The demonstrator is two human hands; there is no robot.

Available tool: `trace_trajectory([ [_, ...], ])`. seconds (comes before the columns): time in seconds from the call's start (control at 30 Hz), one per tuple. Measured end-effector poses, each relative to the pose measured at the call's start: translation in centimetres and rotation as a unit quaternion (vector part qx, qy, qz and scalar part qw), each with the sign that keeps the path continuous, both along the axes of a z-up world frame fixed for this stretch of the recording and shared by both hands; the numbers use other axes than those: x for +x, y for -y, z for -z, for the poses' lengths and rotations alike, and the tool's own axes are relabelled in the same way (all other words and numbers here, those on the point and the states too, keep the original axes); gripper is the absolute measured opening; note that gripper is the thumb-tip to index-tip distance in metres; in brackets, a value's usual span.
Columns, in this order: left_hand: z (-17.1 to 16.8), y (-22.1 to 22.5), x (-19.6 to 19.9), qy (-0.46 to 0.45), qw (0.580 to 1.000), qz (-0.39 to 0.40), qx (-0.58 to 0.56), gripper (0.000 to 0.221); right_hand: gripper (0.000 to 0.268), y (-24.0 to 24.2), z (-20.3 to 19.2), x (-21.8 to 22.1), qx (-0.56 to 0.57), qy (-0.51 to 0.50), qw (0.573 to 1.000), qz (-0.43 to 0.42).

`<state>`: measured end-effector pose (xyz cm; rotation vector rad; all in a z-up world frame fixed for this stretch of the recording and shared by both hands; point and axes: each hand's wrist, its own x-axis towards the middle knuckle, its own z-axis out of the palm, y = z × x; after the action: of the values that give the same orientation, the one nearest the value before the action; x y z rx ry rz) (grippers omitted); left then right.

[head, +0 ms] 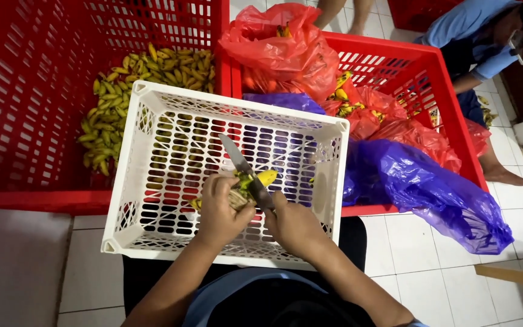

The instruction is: Cutting bananas from bunches and sorting them into plastic crates for processing.

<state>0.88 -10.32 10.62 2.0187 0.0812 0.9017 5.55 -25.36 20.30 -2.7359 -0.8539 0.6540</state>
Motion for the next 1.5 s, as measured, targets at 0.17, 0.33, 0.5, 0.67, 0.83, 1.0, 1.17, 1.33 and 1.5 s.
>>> trace_trajectory([
  [0.17, -0.6, 0.0, -0.2, -0.015, 1.000, 0.011, 0.000, 0.041, 0.030, -2.0, -1.5, 0.1, 0.029, -0.098, 0.994, 0.038],
  [0.33, 0.6, -0.2, 0.2, -0.028, 1.000, 0.008, 0.001, 0.039, 0.032, -2.6, -0.5, 0.6, 0.047, -0.105, 0.992, 0.052],
  [0.5, 0.4, -0.6, -0.3, -0.044, 0.997, -0.038, -0.052, 0.041, 0.027, -1.6, -1.3, -0.9, 0.013, -0.112, 0.993, 0.030],
  [0.67, 1.2, 1.5, -0.6, -0.053, 0.998, -0.014, -0.026, 0.038, 0.031, -2.0, 1.3, -0.2, 0.020, -0.134, 0.990, 0.032],
  [0.83, 0.7, 0.2, 0.3, -0.041, 0.994, -0.004, -0.104, 0.039, 0.033, -2.6, -0.3, -0.2, 0.117, -0.151, 0.978, 0.083],
  [1.0, -2.1, -0.9, -0.8, -0.148, 0.941, 0.015, -0.304, 0.041, 0.036, -1.1, -0.7, -0.2, 0.174, -0.142, 0.968, 0.115],
  [1.17, -3.8, -0.9, -1.3, -0.167, 0.889, 0.026, -0.427, 0.034, 0.032, 0.0, -3.0, -0.8, 0.107, -0.124, 0.984, 0.073],
  [1.33, -4.0, -0.5, -0.8, -0.184, 0.890, -0.006, -0.416, 0.037, 0.020, 0.8, 0.3, -1.9, 0.090, -0.051, 0.995, 0.004],
  [1.5, -2.8, -0.2, -0.8, -0.200, 0.899, -0.019, -0.388, 0.039, 0.017, 1.0, 0.7, -2.4, 0.170, 0.011, 0.985, -0.038],
])
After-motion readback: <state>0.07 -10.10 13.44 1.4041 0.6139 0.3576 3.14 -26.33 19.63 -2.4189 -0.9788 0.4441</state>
